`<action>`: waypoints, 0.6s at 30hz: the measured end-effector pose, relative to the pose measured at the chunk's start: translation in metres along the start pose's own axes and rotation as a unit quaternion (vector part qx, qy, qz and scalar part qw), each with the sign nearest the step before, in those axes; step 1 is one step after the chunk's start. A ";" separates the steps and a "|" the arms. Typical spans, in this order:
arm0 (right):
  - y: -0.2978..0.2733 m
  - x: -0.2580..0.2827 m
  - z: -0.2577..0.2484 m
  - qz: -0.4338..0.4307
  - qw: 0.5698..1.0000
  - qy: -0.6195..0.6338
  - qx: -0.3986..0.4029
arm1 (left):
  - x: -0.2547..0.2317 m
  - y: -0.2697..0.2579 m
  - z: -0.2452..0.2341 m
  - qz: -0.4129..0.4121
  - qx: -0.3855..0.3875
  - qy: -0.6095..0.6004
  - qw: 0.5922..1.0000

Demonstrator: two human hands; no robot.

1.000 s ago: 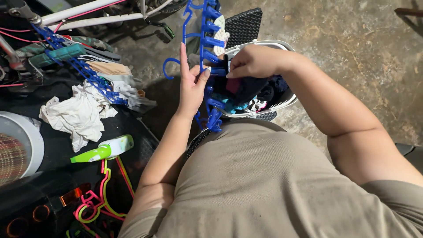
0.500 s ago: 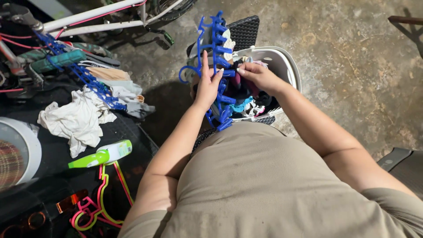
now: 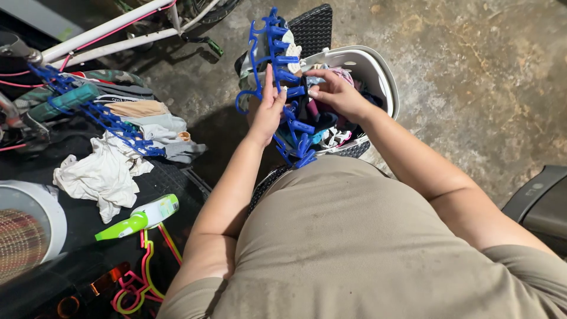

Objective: The person hangs various small clothing items, including socks and underwear, onto a blue multi-clip hanger. They pick up each item from a white laundry basket and secure it to the hanger's clips.

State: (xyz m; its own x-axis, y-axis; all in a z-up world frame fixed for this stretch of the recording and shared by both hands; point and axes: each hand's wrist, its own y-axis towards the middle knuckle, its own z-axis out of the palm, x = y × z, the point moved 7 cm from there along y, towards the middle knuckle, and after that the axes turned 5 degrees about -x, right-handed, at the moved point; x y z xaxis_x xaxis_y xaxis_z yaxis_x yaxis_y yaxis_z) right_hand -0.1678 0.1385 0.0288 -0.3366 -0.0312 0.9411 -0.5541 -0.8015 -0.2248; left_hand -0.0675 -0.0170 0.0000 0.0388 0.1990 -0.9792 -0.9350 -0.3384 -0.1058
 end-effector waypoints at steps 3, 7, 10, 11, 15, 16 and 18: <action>0.009 0.013 0.001 0.011 0.997 -0.077 0.012 | -0.005 -0.002 -0.002 -0.032 0.005 -0.033 0.999; 0.008 0.005 -0.012 0.205 0.961 -0.180 -0.034 | -0.013 -0.004 -0.006 -0.048 -0.002 -0.026 0.998; 0.027 0.017 0.010 0.024 0.994 -0.020 0.102 | -0.019 -0.004 -0.010 -0.034 -0.003 -0.040 0.999; 0.029 0.015 0.004 0.031 0.994 -0.009 0.103 | -0.024 -0.002 -0.011 -0.009 0.002 -0.056 0.998; 0.033 0.020 0.000 -0.003 0.989 -0.092 0.118 | -0.035 -0.002 -0.017 0.025 0.010 -0.092 0.995; 0.033 0.027 0.002 -0.029 0.982 -0.143 0.123 | -0.037 -0.002 -0.018 0.040 0.014 -0.064 0.997; 0.033 0.035 0.011 -0.046 0.974 -0.185 0.125 | -0.040 -0.002 -0.019 0.070 0.023 -0.006 0.997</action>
State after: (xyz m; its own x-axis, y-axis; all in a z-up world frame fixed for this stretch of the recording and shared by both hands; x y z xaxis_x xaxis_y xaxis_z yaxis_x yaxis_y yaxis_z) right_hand -0.1897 0.1039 0.0574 0.0280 -0.1272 0.9915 -0.3500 -0.9303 -0.1094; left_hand -0.0603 -0.0415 0.0362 -0.0966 0.1644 -0.9817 -0.9463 -0.3210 0.0394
